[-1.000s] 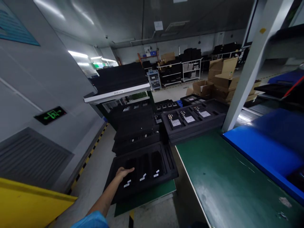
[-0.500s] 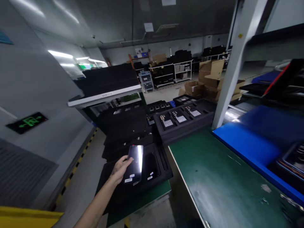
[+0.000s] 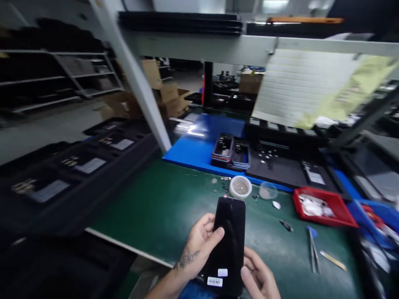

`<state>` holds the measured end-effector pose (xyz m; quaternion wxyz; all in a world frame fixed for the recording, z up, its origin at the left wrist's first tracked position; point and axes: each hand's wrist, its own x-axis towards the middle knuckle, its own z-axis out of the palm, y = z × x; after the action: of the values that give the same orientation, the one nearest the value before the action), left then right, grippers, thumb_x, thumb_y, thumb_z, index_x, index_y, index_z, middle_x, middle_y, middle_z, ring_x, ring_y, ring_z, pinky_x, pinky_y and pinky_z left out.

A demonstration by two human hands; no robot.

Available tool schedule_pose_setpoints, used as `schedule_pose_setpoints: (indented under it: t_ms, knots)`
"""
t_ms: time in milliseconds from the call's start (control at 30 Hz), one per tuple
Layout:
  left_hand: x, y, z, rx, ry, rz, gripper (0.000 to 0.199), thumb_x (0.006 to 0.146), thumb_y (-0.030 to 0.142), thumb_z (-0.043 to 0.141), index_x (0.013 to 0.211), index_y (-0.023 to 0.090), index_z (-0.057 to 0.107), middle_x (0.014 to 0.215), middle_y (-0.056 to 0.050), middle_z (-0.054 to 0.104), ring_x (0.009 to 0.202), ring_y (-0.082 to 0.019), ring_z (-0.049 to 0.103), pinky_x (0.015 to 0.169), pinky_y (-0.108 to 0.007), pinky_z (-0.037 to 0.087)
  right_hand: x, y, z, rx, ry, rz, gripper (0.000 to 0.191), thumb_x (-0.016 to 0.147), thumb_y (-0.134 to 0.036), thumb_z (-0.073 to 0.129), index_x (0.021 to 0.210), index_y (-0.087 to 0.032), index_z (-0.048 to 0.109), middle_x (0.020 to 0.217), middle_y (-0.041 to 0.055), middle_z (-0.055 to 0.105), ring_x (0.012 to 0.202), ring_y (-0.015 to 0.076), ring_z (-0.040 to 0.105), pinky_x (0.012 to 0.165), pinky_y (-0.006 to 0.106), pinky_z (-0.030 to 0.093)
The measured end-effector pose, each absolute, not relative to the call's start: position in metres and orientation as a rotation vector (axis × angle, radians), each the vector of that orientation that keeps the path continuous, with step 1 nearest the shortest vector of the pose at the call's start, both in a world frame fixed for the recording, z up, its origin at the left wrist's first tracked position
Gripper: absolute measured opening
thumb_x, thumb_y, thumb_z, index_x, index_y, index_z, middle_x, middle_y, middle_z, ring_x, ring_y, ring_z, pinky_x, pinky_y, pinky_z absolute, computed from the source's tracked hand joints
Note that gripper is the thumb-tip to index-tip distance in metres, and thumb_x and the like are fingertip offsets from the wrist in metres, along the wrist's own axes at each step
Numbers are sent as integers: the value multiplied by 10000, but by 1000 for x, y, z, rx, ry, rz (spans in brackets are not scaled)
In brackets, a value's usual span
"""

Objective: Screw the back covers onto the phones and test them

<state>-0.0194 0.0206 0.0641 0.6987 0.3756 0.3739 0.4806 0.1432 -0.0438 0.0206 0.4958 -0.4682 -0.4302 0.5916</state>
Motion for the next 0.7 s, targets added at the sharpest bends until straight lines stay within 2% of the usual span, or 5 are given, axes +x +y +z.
schedule_pose_setpoints:
  t_ms: [200,433,533,633,700]
  knots:
    - [16,25,67,905,763,929,214,869,334,632,971,173,535,913,-69,689,817,-202,664,726,-279,511,168,-59,25,-1057,-874,1373,351,841,-451,600,1108,-225,623,823,69,699,778,232,668,662,304,515]
    - [18,25,68,895,742,907,209,889,321,604,1039,183,557,1017,-88,675,918,-223,645,763,-296,509,171,-58,24,-1090,-903,1323,380,838,-485,579,1097,-210,620,805,72,700,754,238,668,658,313,516]
    - [16,22,64,888,772,890,356,865,367,628,1160,188,539,1094,-119,653,1008,-258,617,820,-325,502,170,-60,16,-1125,-915,1284,405,843,-504,553,1114,-209,611,796,71,699,681,222,661,647,315,525]
    - [17,10,50,900,829,894,699,818,420,674,1396,245,322,1244,-130,569,1120,-278,558,904,-340,470,164,-66,-1,-1226,-992,1104,372,864,-485,523,1103,-215,616,744,60,691,611,210,646,599,298,529]
    - [17,0,38,910,872,898,864,755,456,727,1444,281,236,1346,-116,481,1158,-292,525,893,-326,470,159,-70,-11,-1329,-1121,865,337,855,-457,549,1081,-222,639,711,54,689,592,209,639,574,285,523]
